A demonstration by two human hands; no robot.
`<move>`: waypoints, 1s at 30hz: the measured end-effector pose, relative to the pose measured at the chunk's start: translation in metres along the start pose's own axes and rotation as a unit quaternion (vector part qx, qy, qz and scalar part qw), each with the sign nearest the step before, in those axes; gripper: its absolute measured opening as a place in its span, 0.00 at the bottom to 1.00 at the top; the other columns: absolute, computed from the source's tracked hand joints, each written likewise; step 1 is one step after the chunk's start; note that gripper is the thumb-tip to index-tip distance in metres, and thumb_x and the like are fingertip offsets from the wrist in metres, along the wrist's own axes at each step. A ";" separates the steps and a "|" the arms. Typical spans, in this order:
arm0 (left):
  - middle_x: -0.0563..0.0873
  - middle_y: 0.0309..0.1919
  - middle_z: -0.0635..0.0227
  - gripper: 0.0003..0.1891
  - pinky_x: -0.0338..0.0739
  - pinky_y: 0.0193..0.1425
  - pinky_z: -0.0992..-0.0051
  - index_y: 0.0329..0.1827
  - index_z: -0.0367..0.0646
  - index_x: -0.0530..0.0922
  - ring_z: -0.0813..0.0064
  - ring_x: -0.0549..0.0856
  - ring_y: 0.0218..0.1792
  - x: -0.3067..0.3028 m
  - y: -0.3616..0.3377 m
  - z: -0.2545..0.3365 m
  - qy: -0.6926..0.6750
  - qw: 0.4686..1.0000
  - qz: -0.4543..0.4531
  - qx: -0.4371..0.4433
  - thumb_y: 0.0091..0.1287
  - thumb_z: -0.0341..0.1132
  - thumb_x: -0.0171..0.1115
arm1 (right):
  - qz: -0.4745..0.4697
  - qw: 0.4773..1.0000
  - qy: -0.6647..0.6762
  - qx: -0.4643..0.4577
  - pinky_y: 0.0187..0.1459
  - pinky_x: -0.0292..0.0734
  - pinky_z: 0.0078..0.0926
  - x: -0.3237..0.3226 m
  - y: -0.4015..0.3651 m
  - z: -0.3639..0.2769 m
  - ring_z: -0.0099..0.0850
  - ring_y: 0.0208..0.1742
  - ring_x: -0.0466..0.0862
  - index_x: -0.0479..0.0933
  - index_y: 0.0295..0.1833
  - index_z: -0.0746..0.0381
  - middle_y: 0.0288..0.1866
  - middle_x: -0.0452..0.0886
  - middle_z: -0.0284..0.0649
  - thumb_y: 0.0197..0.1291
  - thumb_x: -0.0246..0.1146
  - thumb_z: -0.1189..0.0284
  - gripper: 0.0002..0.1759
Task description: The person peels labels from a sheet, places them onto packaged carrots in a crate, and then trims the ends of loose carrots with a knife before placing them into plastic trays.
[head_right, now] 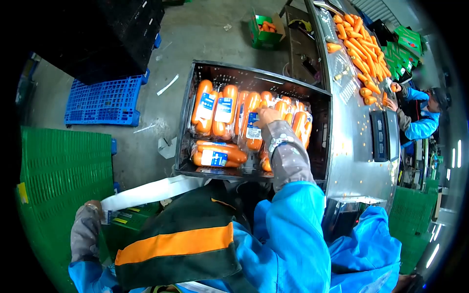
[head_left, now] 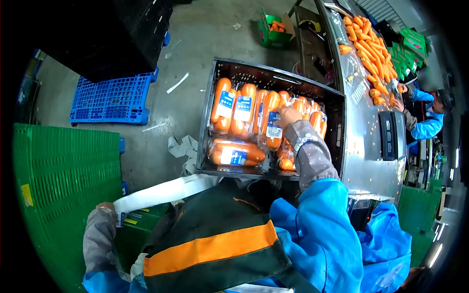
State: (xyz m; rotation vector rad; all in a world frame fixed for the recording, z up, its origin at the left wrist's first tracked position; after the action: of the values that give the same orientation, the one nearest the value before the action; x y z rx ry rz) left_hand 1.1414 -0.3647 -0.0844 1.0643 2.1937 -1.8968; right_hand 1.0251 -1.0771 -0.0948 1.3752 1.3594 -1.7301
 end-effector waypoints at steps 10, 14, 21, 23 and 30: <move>0.85 0.28 0.68 0.11 0.76 0.36 0.82 0.41 0.34 0.82 0.85 0.81 0.30 -0.148 -0.165 0.314 -0.468 0.742 0.038 0.478 0.57 0.28 0.67 | -0.277 0.603 0.715 -0.222 0.33 0.76 0.17 -0.044 -0.177 -0.213 0.22 0.38 0.82 0.74 0.55 0.63 0.43 0.81 0.36 0.65 0.58 0.66 0.17; 0.85 0.27 0.68 0.08 0.76 0.33 0.83 0.36 0.33 0.82 0.84 0.82 0.30 -0.157 -0.163 0.337 -0.537 0.695 0.053 0.476 0.55 0.27 0.68 | -0.210 0.613 0.748 -0.143 0.24 0.72 0.11 -0.038 -0.171 -0.204 0.17 0.27 0.81 0.80 0.44 0.65 0.30 0.83 0.32 0.61 0.63 0.70 0.11; 0.83 0.19 0.68 0.13 0.73 0.26 0.81 0.28 0.35 0.83 0.83 0.81 0.22 -0.157 -0.151 0.328 -0.412 0.791 0.118 0.436 0.50 0.37 0.74 | -0.061 0.738 0.644 -0.191 0.36 0.77 0.19 -0.050 -0.118 -0.124 0.20 0.34 0.80 0.77 0.43 0.64 0.33 0.79 0.33 0.60 0.63 0.74 0.08; 0.84 0.20 0.67 0.13 0.74 0.28 0.81 0.31 0.36 0.85 0.83 0.81 0.22 -0.144 -0.138 0.306 -0.351 0.843 0.073 0.400 0.49 0.37 0.75 | -0.027 0.773 0.620 -0.133 0.45 0.76 0.22 -0.065 -0.080 -0.039 0.22 0.41 0.78 0.76 0.44 0.63 0.36 0.78 0.32 0.57 0.65 0.76 0.09; 0.87 0.27 0.63 0.10 0.77 0.32 0.79 0.35 0.37 0.85 0.81 0.84 0.26 -0.124 -0.126 0.280 -0.409 0.859 -0.024 0.307 0.50 0.30 0.74 | 0.018 0.992 0.126 0.016 0.45 0.75 0.37 0.019 -0.018 0.126 0.42 0.41 0.81 0.80 0.48 0.55 0.39 0.82 0.42 0.32 0.75 0.64 0.29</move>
State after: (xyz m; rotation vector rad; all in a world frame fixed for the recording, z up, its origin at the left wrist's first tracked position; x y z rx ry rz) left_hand 1.0625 -0.6717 0.0112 0.1000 1.1766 -2.4878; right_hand 0.9554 -1.1840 -0.1092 1.6707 1.4329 -1.6030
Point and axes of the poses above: each hand's wrist, its own y-axis towards the middle knuckle, its own x-axis out of the palm, z = x × y, the point moved 9 cm from there along y, towards the middle knuckle
